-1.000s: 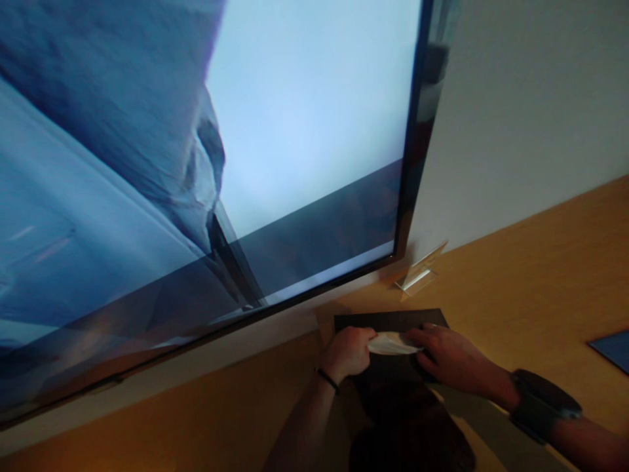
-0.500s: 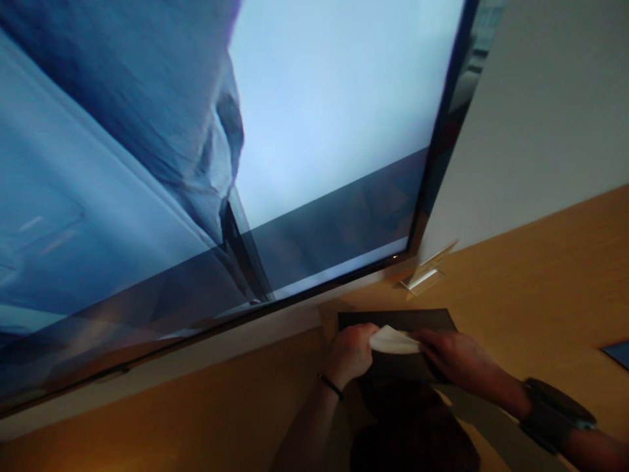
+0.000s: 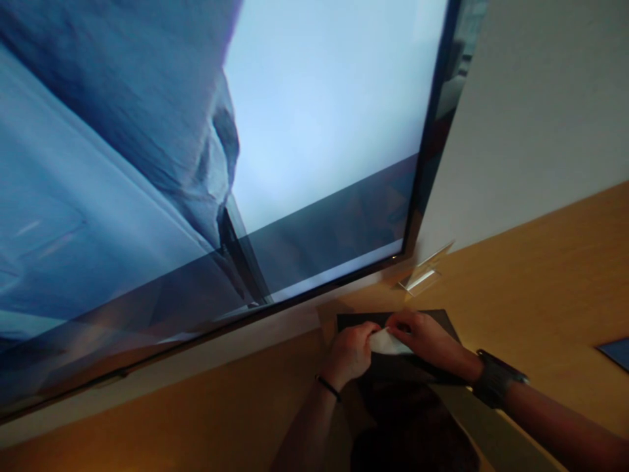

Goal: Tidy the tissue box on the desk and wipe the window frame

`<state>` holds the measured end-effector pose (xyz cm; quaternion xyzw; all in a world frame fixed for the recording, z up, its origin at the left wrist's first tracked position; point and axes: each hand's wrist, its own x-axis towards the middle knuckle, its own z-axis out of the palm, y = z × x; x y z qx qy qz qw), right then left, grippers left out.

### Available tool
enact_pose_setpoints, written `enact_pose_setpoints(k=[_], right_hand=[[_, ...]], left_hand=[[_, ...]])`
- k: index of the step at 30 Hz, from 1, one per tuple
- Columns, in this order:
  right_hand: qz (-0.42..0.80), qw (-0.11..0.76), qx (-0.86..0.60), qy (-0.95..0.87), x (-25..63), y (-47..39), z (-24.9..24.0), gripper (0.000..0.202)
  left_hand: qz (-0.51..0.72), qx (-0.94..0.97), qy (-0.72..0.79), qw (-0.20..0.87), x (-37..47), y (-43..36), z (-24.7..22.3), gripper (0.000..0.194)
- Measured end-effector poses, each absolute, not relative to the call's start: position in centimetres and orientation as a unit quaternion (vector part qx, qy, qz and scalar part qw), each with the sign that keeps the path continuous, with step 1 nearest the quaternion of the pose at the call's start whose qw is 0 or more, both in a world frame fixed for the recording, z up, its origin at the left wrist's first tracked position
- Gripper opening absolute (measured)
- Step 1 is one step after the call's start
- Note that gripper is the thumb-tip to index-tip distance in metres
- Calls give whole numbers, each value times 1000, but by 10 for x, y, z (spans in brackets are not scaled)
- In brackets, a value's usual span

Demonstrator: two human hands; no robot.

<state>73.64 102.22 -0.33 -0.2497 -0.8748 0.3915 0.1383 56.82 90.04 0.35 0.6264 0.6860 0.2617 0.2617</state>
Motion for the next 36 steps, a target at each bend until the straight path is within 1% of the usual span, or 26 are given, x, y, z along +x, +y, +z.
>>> enact_pose_setpoints(k=[3, 7, 11, 15, 19, 23, 24, 26, 28, 29, 30, 32, 34, 36], right_hand=[[407, 142, -266, -862, 738, 1024, -2, 43], [413, 133, -268, -860, 739, 1018, -4, 46], [397, 131, -276, -865, 739, 1011, -11, 47], [365, 144, -287, -874, 739, 1008, -21, 47], [323, 177, -282, -886, 739, 1008, -31, 44], [269, 231, -261, -898, 737, 1008, -37, 38], [257, 246, -253, -900, 737, 1007, -37, 35], [232, 284, -240, -899, 739, 1007, -35, 31], [200, 332, -237, -891, 748, 1008, -31, 28], [183, 356, -243, -884, 755, 1009, -29, 27], [165, 377, -253, -875, 764, 1011, -28, 26], [132, 410, -283, -857, 787, 1014, -30, 26], [108, 415, -313, -847, 812, 1014, -39, 30], [119, 383, -327, -856, 836, 1010, -53, 35]], left_hand=[[244, 608, 710, 257, 565, 899, 3, 39], [223, 636, 699, 237, 565, 896, 6, 38], [211, 649, 698, 219, 566, 893, 9, 38], [214, 646, 697, 226, 565, 891, 7, 38], [222, 640, 697, 234, 564, 891, 4, 42], [293, 598, 708, 233, 566, 880, 15, 54], [315, 582, 716, 220, 571, 873, 18, 52], [329, 565, 730, 198, 589, 857, 16, 39], [296, 603, 717, 187, 619, 837, -4, 24], [266, 638, 700, 179, 636, 828, -22, 20], [232, 694, 664, 155, 654, 820, -44, 22], [178, 749, 636, 48, 685, 809, -90, 23], [163, 767, 619, -44, 703, 804, -128, 34], [160, 764, 620, -78, 706, 802, -145, 53]])
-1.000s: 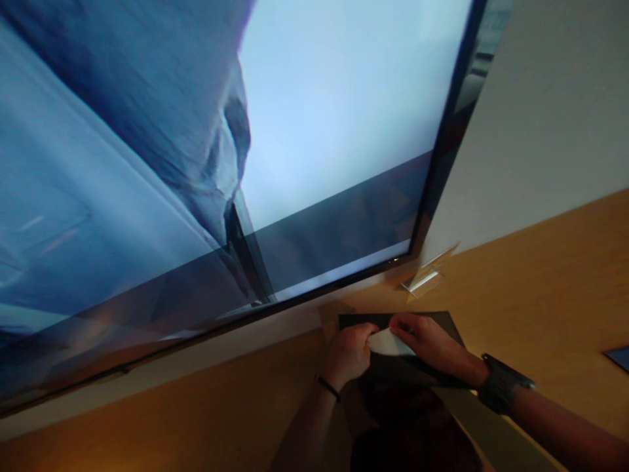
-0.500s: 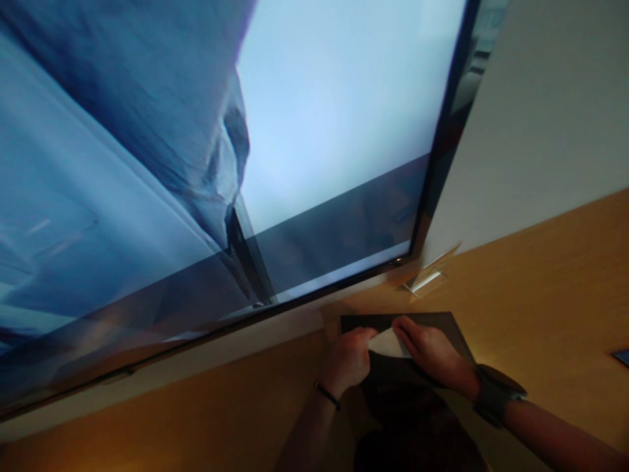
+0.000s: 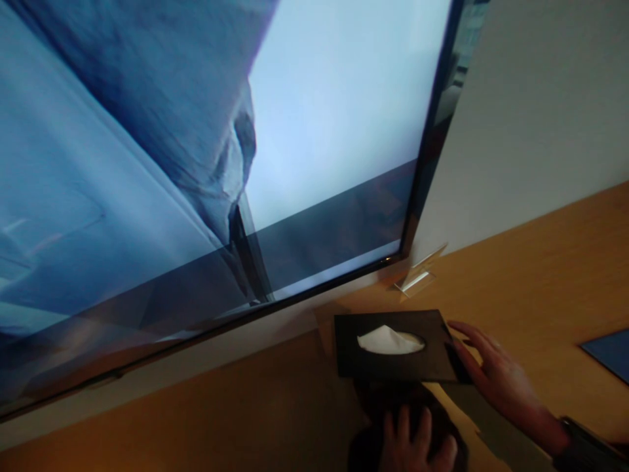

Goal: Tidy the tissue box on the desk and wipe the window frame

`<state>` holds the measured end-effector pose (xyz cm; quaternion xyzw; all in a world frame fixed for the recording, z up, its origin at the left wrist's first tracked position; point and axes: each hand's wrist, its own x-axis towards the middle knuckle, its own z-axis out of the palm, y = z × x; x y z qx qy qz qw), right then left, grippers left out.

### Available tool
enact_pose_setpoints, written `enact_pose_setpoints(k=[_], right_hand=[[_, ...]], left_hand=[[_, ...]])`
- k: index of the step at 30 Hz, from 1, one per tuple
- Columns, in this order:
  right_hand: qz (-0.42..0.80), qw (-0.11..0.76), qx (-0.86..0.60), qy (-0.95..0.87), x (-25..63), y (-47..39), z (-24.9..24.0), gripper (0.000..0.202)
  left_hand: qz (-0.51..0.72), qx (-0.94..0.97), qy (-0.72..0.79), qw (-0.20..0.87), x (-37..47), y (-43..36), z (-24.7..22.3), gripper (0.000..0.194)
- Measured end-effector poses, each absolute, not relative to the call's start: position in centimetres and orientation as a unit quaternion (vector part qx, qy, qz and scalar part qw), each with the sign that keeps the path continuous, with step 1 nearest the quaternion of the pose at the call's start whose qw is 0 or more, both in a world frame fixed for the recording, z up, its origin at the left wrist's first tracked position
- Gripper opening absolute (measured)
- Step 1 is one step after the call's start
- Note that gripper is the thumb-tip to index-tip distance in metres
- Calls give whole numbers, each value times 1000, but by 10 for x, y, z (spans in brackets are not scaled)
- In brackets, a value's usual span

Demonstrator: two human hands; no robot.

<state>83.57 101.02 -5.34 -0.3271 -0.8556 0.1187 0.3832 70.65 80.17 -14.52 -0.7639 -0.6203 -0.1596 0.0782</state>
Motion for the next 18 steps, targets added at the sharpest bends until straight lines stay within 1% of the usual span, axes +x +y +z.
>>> enact_pose_setpoints(k=[1, 4, 7, 9, 11, 13, 15, 18], right_hand=[[138, 357, -329, -863, 845, 1007, -62, 38], [194, 300, -328, -875, 858, 996, -87, 47], [207, 303, -330, -870, 857, 990, -97, 50], [204, 312, -326, -869, 854, 990, -95, 50], [185, 319, -318, -874, 852, 991, -90, 48], [161, 321, -312, -880, 851, 991, -87, 47], [145, 328, -312, -880, 851, 990, -88, 48], [163, 334, -316, -873, 849, 991, -93, 50]], left_hand=[[-152, -757, -631, 75, 704, 801, -146, 55], [-111, -717, -688, 22, 694, 804, -118, 40], [-126, -706, -697, -9, 695, 819, -66, 45], [-136, -704, -697, 8, 704, 837, -34, 48], [-114, -704, -700, 26, 711, 854, -14, 47], [-78, -694, -716, 11, 710, 860, -9, 47], [-47, -655, -754, -26, 694, 850, -12, 49], [-25, -548, -832, -84, 639, 815, -14, 62]])
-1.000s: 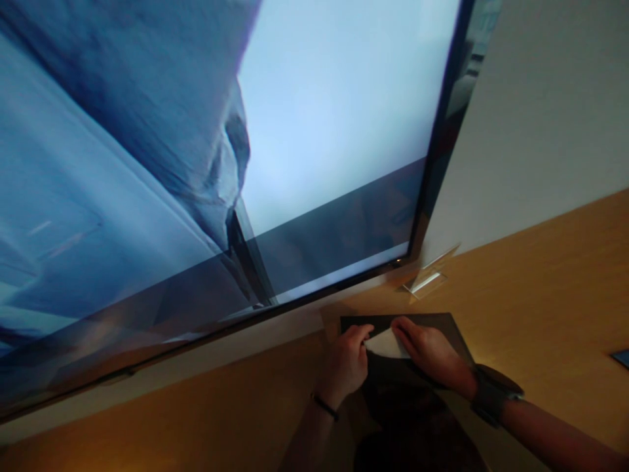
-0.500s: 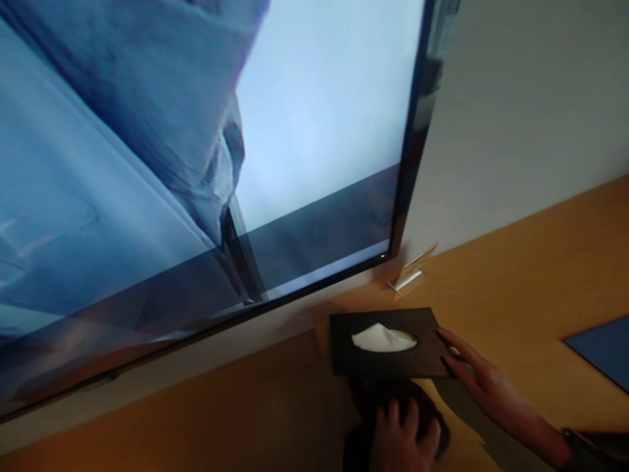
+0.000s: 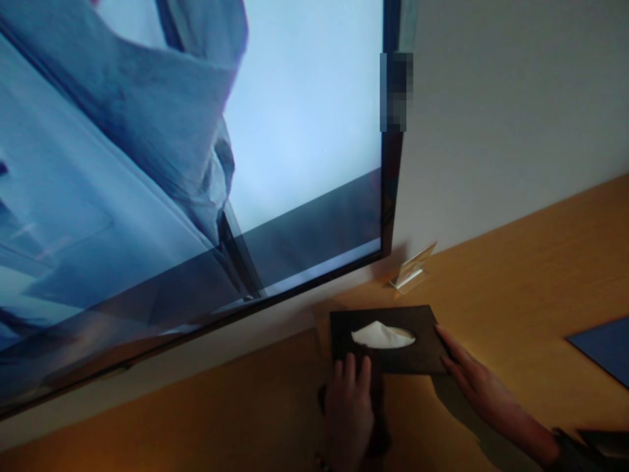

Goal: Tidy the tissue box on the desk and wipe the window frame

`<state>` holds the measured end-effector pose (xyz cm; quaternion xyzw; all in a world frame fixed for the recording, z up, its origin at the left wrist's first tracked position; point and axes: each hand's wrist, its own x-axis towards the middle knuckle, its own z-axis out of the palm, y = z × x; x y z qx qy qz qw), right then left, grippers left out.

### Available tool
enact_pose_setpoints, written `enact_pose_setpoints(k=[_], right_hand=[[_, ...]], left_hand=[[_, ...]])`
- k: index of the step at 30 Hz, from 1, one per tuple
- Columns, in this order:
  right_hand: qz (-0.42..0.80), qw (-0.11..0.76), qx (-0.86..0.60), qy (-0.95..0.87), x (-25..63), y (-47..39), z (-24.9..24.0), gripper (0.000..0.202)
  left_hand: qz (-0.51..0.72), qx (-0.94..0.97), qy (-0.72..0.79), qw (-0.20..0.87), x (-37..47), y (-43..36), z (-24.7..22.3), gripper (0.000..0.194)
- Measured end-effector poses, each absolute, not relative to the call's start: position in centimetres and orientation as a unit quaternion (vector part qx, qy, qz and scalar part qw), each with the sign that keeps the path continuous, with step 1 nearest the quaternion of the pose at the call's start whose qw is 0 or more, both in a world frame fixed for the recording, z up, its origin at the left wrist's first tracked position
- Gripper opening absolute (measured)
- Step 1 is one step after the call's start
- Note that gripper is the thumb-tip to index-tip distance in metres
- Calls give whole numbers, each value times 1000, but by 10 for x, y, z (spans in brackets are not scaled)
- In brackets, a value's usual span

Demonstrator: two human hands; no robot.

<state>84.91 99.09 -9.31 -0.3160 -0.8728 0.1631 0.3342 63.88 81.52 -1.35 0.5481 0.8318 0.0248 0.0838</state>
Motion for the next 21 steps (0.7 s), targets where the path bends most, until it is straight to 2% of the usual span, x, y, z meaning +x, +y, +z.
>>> enact_pose_setpoints(k=[2, 5, 7, 9, 13, 16, 19, 21], right_hand=[[207, 319, -319, -868, 844, 995, -95, 53], [290, 259, -306, -869, 834, 1006, -88, 60], [321, 216, -281, -878, 830, 1012, -80, 62], [319, 190, -251, -894, 832, 1012, -75, 60], [212, 229, -209, -927, 852, 996, -78, 51], [138, 257, -199, -936, 854, 979, -67, 54], [192, 220, -172, -941, 826, 966, -31, 59], [300, 120, -144, -935, 799, 959, -3, 69]], left_hand=[[62, 468, 874, 111, 593, 795, -8, 62], [222, 364, 891, 153, 541, 783, -5, 52], [321, 340, 865, 179, 531, 783, -11, 50], [366, 347, 840, 199, 537, 778, -23, 52], [348, 381, 814, 265, 553, 743, -37, 55], [310, 389, 828, 260, 538, 722, -21, 57], [270, 428, 835, 213, 519, 738, 15, 58], [243, 491, 817, 182, 518, 770, 43, 58]])
